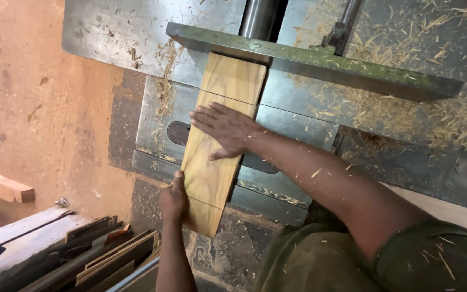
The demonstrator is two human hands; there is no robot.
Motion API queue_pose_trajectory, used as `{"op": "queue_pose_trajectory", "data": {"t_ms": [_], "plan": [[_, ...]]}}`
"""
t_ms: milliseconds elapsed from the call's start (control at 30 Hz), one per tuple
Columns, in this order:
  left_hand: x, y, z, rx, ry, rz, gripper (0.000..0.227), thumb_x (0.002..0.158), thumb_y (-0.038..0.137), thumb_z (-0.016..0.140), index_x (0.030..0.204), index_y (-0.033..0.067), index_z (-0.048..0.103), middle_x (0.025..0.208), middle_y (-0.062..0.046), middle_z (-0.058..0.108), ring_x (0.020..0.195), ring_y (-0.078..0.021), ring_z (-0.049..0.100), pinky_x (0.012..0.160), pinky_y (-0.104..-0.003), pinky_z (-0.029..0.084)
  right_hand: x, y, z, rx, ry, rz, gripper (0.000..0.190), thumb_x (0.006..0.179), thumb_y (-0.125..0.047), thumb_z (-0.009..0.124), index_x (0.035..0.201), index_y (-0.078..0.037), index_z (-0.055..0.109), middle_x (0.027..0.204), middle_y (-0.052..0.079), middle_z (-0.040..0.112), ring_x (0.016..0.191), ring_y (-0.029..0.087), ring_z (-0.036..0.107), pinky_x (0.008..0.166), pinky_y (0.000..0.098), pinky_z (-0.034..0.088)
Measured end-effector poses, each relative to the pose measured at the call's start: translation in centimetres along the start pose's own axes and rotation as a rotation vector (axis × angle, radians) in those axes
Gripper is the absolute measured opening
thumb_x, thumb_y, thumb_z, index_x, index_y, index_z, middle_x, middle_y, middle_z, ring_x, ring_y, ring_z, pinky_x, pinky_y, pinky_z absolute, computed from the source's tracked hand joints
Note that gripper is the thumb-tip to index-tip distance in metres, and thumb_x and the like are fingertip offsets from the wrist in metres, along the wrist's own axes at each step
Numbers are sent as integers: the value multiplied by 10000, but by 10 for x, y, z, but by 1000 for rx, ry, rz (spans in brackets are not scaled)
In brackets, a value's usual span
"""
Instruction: Smooth wood surfaces and edges using an industrial jointer machine.
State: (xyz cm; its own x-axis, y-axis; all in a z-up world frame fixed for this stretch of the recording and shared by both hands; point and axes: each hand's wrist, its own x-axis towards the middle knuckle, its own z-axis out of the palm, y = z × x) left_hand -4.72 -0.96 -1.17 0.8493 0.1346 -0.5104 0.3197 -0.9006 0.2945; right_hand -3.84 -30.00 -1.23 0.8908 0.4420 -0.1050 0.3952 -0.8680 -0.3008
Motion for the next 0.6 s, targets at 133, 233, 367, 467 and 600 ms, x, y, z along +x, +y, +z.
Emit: {"op": "queue_pose_trajectory", "data": {"t_ms": [133,233,367,467,600], "plan": [[13,-8,-2,-10,-7,-4,898,938,744,409,1010,-83,749,953,-331,721,911,-465,699,867,-540,514,9,-1,-2,9,4,-4,1110,864,-806,471,1604,-44,148,1699,116,107,1566,253,72,1275,429,39],[16,-4,-9,21,-16,-38,903,945,749,407,1014,-82,752,958,-329,720,919,-461,700,863,-545,508,15,-2,-6,-8,6,4,1106,864,-804,473,1606,-47,159,1697,113,121,1568,256,79,1278,430,47],[27,-8,-13,47,-21,-64,920,953,753,408,982,-98,756,944,-338,719,912,-469,702,862,-548,509,25,-3,-11,7,9,5,1098,871,-805,471,1600,-41,168,1695,113,126,1564,259,85,1278,434,52],[30,-12,-18,22,-4,-43,922,946,753,418,967,-109,742,928,-349,711,896,-478,697,848,-552,509,34,-5,-11,42,-19,0,1108,869,-798,490,1607,-38,165,1703,117,126,1576,256,84,1288,422,48],[44,-19,-20,21,10,3,907,937,737,435,917,-118,736,897,-360,700,868,-480,684,834,-556,497,46,-3,-9,60,-30,11,1114,859,-802,479,1602,-53,121,1695,123,84,1562,263,59,1265,437,33]]}}
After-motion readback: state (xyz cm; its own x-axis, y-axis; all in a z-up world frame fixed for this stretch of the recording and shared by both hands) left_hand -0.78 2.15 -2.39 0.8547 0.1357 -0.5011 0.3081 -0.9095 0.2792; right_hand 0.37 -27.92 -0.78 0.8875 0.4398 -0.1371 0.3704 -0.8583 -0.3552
